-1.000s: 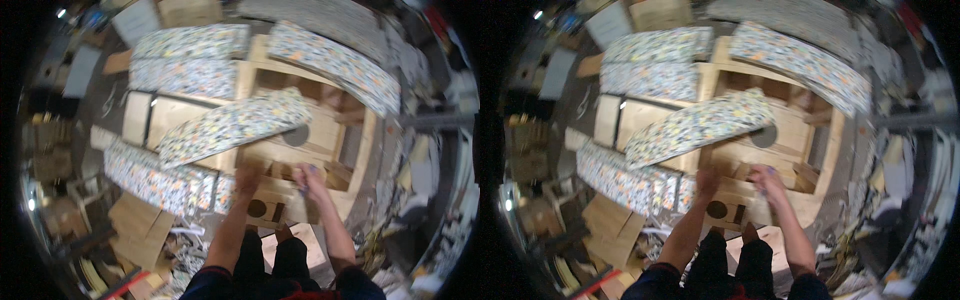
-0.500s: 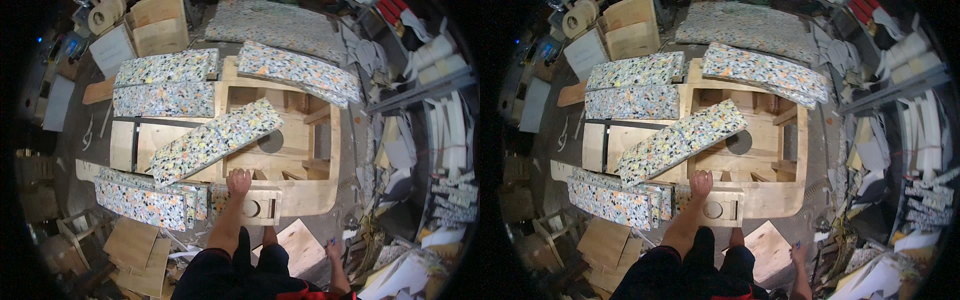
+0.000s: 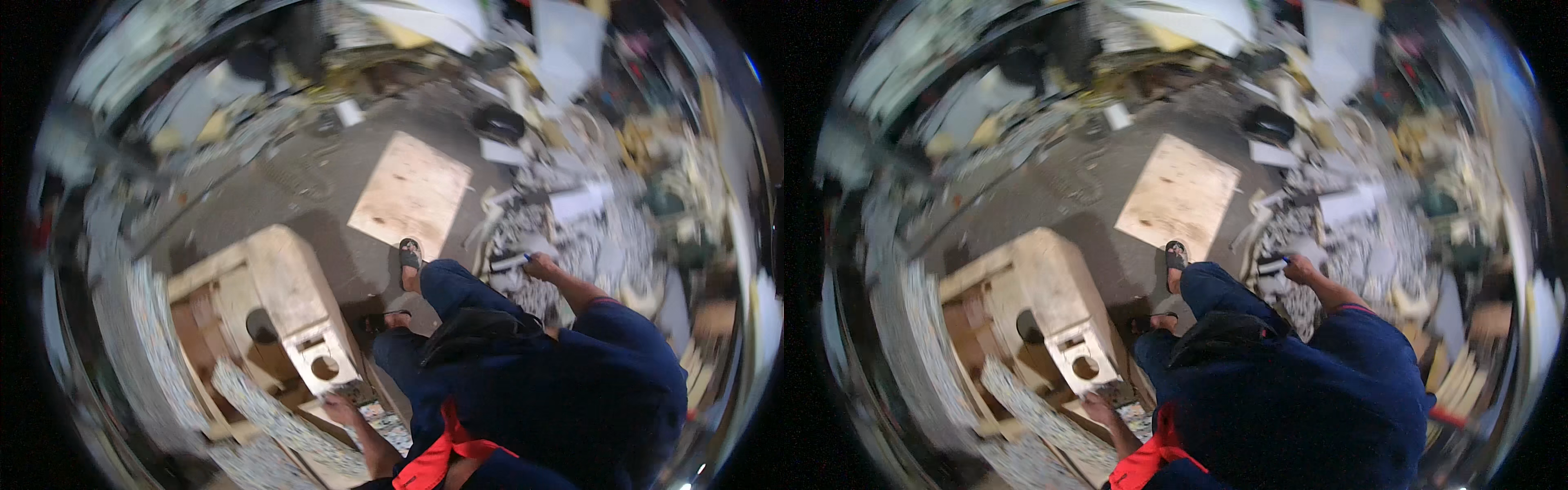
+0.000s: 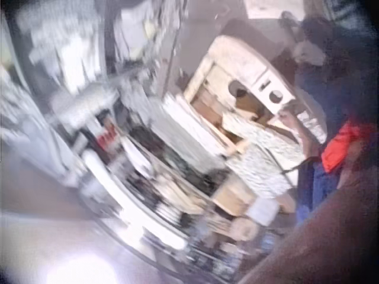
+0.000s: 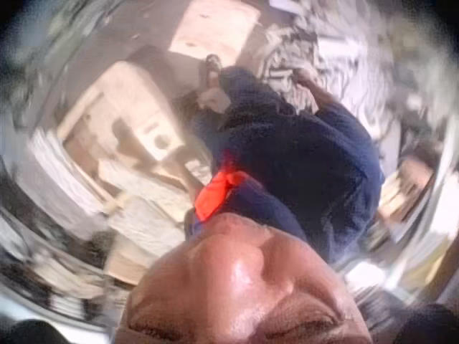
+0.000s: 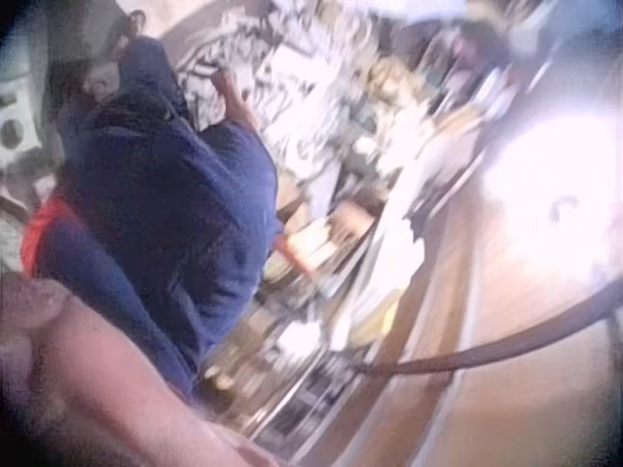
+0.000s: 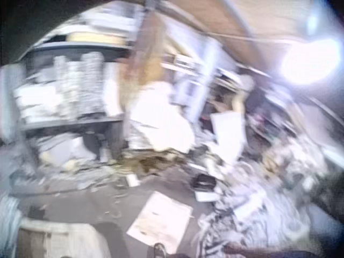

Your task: The person trims the edges of a speckled laminate sheet attached to a wooden frame using a hand saw. They repeatedly position the sheet, cut along marked lines, and remove excess material. The workspace is cluttered with offcuts and debris.

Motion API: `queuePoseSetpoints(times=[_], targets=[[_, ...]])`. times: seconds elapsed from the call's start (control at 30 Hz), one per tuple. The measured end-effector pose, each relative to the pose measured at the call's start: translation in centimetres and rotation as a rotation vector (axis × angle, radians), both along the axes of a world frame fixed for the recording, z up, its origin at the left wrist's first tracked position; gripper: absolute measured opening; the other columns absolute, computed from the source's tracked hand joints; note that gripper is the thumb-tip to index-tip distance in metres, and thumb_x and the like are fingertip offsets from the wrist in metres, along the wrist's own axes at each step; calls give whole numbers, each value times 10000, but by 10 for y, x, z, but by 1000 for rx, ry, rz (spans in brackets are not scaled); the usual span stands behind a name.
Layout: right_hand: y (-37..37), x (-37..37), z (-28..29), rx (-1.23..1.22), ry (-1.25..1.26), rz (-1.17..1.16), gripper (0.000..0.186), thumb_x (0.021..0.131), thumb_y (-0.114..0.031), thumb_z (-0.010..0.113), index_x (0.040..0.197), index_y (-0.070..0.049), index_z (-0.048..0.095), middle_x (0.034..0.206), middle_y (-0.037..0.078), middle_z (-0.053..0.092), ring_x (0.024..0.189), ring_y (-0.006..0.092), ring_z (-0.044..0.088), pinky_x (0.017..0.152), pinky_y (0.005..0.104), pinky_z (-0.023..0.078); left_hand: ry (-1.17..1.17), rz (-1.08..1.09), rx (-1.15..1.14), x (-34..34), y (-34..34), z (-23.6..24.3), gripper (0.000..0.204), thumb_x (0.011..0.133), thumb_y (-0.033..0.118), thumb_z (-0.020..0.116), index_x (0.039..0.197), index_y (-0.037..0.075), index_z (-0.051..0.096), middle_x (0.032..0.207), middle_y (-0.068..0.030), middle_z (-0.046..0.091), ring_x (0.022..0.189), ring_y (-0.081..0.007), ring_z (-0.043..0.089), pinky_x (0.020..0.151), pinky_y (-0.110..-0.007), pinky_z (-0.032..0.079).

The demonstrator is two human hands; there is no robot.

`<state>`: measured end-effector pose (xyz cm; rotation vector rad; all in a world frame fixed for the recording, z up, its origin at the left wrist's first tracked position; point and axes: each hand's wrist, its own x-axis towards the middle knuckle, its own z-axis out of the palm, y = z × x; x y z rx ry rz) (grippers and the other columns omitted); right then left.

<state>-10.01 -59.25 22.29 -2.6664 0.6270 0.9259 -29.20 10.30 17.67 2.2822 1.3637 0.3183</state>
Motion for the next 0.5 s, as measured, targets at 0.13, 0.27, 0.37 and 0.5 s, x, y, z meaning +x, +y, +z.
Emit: queuePoseSetpoints(times=[0.13,0.27,0.37,0.5], targets=[[-56,-63,-11,-7,-90,-226,273,804,-301,631,857,-49,718,816,210,708,774,358,706,717,506,552,466,-489,130,-7,-86,18,516,960,424,576,934,-86,646,839,-294,660,785,-501,615,695,-582,492],[-105,-102,-40,123,-153,-237,274,811,-307,672,824,-36,714,687,203,663,654,367,681,639,529,541,476,-519,77,55,-145,41,509,932,398,575,858,-102,634,789,-289,656,734,-464,606,682,-569,478],[-144,-103,-45,302,-30,-481,339,850,-307,607,840,10,728,715,222,681,696,379,699,674,476,587,331,-485,56,131,-208,76,507,911,378,574,801,-114,626,751,-285,653,697,-436,600,673,-559,468],[-238,-86,-28,304,-183,-481,349,863,-338,618,893,-9,730,756,201,671,734,347,678,723,477,561,165,-520,35,222,-317,127,509,883,351,573,724,-130,614,701,-279,650,646,-399,591,660,-546,454]])
